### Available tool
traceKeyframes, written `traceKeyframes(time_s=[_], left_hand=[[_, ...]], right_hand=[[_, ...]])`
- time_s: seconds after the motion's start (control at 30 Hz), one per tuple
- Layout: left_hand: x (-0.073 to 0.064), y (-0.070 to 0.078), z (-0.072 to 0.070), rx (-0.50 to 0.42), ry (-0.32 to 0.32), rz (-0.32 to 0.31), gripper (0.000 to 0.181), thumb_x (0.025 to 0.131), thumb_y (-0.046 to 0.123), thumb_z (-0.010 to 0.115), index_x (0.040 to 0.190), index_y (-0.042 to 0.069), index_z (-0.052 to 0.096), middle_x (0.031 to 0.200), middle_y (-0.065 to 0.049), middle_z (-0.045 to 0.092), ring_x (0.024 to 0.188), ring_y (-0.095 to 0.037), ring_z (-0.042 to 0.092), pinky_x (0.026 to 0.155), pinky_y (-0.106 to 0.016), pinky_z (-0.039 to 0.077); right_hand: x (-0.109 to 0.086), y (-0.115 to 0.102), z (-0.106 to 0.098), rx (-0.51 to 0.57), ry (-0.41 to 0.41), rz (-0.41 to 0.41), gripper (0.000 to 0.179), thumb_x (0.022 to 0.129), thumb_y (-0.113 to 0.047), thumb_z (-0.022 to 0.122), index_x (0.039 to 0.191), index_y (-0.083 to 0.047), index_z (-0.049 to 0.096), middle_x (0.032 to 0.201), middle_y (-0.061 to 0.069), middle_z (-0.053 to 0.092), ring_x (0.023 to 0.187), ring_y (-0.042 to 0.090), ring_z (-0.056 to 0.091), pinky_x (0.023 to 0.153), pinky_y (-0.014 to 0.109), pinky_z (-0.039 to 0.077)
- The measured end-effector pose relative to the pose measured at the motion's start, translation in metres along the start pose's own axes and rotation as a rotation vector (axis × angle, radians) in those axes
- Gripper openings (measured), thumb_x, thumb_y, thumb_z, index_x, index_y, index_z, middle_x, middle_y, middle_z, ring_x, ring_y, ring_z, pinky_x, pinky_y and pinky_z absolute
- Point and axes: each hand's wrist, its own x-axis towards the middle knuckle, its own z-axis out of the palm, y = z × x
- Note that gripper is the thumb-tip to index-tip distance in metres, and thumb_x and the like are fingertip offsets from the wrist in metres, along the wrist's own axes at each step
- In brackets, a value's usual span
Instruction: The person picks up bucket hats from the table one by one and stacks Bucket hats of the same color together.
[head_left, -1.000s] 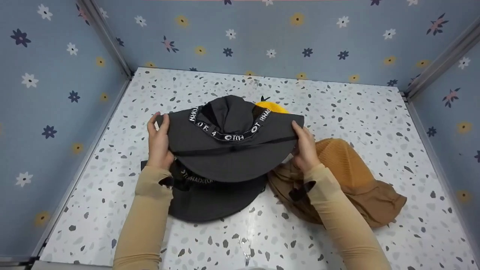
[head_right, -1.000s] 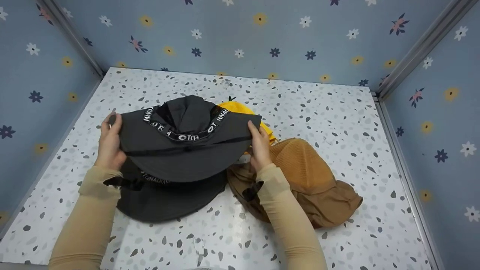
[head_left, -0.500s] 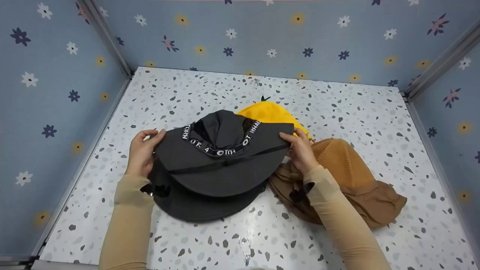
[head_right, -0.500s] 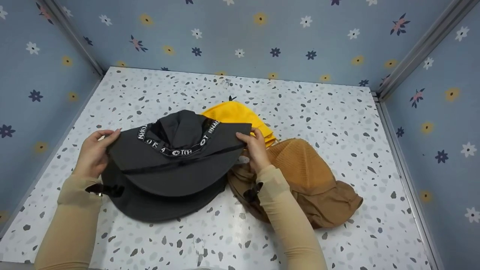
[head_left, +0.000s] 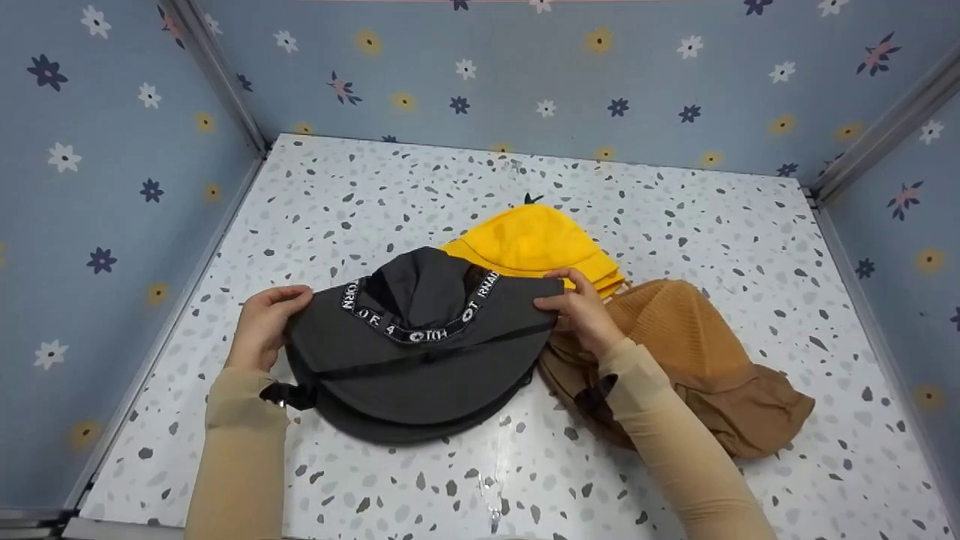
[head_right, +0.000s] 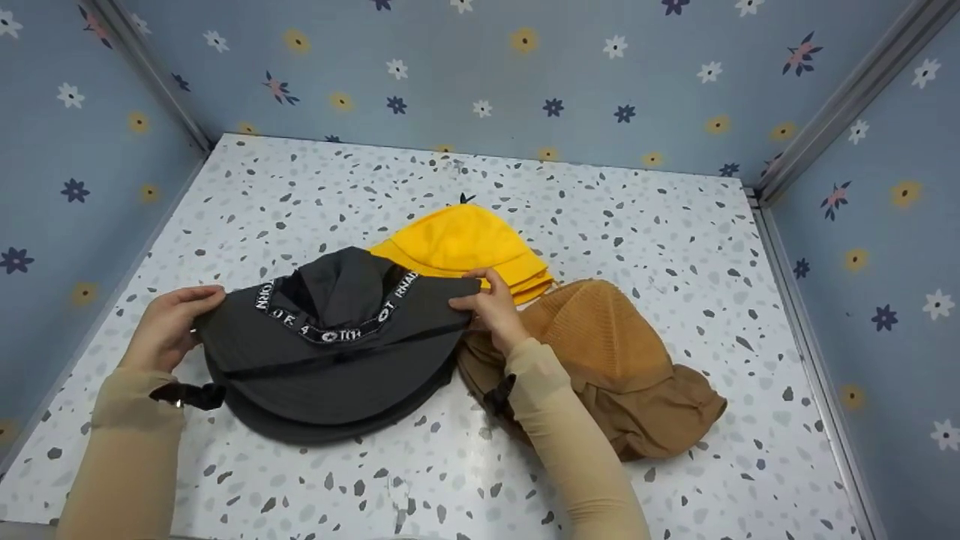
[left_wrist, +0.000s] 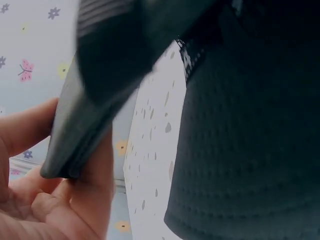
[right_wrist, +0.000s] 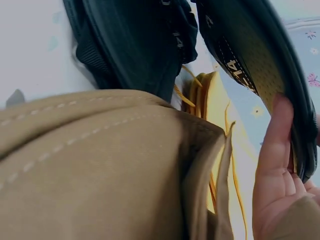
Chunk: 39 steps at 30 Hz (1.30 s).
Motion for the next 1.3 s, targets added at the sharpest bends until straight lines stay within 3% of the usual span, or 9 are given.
traceKeyframes(time_s=[0.13, 0.23, 0.37, 0.47, 0.7, 0.87, 1.0, 1.13, 1.3], left_hand=[[-0.001, -0.002, -0.001, 0.164, -0.004, 0.015, 0.045, 0.096, 0.029, 0.066, 0.135, 0.007, 0.060, 0.102, 0.020, 0.068, 0.082, 0.005, 0.061, 0.073, -0.015, 0.052], [-0.002, -0.004, 0.001, 0.302, 0.023, 0.047, 0.050, 0.098, 0.031, 0.063, 0.138, 0.002, 0.056, 0.125, 0.007, 0.067, 0.090, 0.006, 0.057, 0.079, -0.013, 0.048], [-0.002, -0.007, 0.007, 0.471, 0.063, 0.117, 0.043, 0.101, 0.027, 0.055, 0.134, -0.001, 0.059, 0.139, -0.019, 0.057, 0.108, -0.014, 0.058, 0.092, -0.023, 0.046], [-0.002, -0.009, 0.015, 0.591, 0.098, 0.178, 0.038, 0.102, 0.022, 0.051, 0.130, -0.002, 0.062, 0.138, -0.025, 0.056, 0.122, -0.035, 0.054, 0.103, -0.040, 0.044], [-0.007, -0.015, 0.040, 0.868, 0.157, 0.258, 0.040, 0.101, 0.026, 0.050, 0.134, 0.005, 0.059, 0.146, -0.025, 0.047, 0.131, -0.054, 0.035, 0.106, -0.066, 0.029], [-0.015, -0.023, 0.061, 0.981, 0.107, 0.286, 0.054, 0.103, 0.036, 0.047, 0.148, 0.006, 0.042, 0.156, -0.027, 0.029, 0.143, -0.058, 0.014, 0.112, -0.075, 0.009], [-0.023, -0.034, 0.081, 1.037, 0.058, 0.264, 0.079, 0.099, 0.056, 0.048, 0.159, 0.013, 0.019, 0.164, -0.027, 0.001, 0.144, -0.060, -0.012, 0.102, -0.085, -0.008], [-0.029, -0.043, 0.094, 1.072, -0.022, 0.209, 0.103, 0.090, 0.074, 0.048, 0.160, 0.018, -0.003, 0.161, -0.024, -0.022, 0.138, -0.059, -0.030, 0.091, -0.089, -0.015], [-0.026, -0.046, 0.094, 1.088, -0.112, 0.155, 0.110, 0.087, 0.080, 0.043, 0.158, 0.019, -0.013, 0.159, -0.025, -0.029, 0.134, -0.059, -0.037, 0.086, -0.089, -0.017]], right_hand=[[0.000, 0.004, 0.002, -0.036, -0.013, -0.002, 0.046, 0.084, 0.001, 0.071, 0.124, -0.008, 0.051, 0.095, 0.006, 0.069, 0.073, 0.017, 0.071, 0.064, 0.029, 0.060], [0.001, 0.008, 0.003, -0.059, -0.010, -0.008, 0.047, 0.082, 0.003, 0.072, 0.124, -0.005, 0.052, 0.096, 0.007, 0.068, 0.074, 0.017, 0.071, 0.065, 0.029, 0.060], [0.001, 0.013, 0.005, -0.136, 0.019, -0.034, 0.049, 0.080, 0.002, 0.074, 0.124, -0.001, 0.054, 0.099, 0.009, 0.065, 0.070, 0.015, 0.068, 0.061, 0.026, 0.058], [0.002, 0.015, 0.006, -0.265, 0.068, -0.068, 0.051, 0.079, -0.002, 0.077, 0.126, 0.000, 0.056, 0.107, 0.011, 0.061, 0.072, 0.013, 0.061, 0.060, 0.021, 0.052], [0.001, 0.017, 0.009, -0.495, 0.115, -0.169, 0.052, 0.081, -0.005, 0.077, 0.129, 0.001, 0.060, 0.129, 0.022, 0.056, 0.111, 0.031, 0.058, 0.094, 0.035, 0.050], [-0.002, 0.019, 0.012, -0.617, 0.104, -0.270, 0.048, 0.082, -0.004, 0.075, 0.127, 0.003, 0.062, 0.131, 0.023, 0.057, 0.125, 0.035, 0.051, 0.109, 0.046, 0.041], [-0.008, 0.021, 0.015, -0.760, 0.071, -0.361, 0.051, 0.085, -0.012, 0.076, 0.132, 0.002, 0.060, 0.136, 0.021, 0.056, 0.132, 0.036, 0.047, 0.114, 0.048, 0.036], [-0.015, 0.025, 0.023, -0.982, -0.025, -0.395, 0.079, 0.085, -0.039, 0.078, 0.147, -0.004, 0.045, 0.155, 0.017, 0.039, 0.149, 0.038, 0.025, 0.123, 0.053, 0.017], [-0.020, 0.032, 0.030, -1.211, -0.163, -0.361, 0.109, 0.077, -0.064, 0.074, 0.158, -0.011, 0.023, 0.165, 0.014, 0.015, 0.154, 0.034, 0.005, 0.125, 0.053, -0.001]])
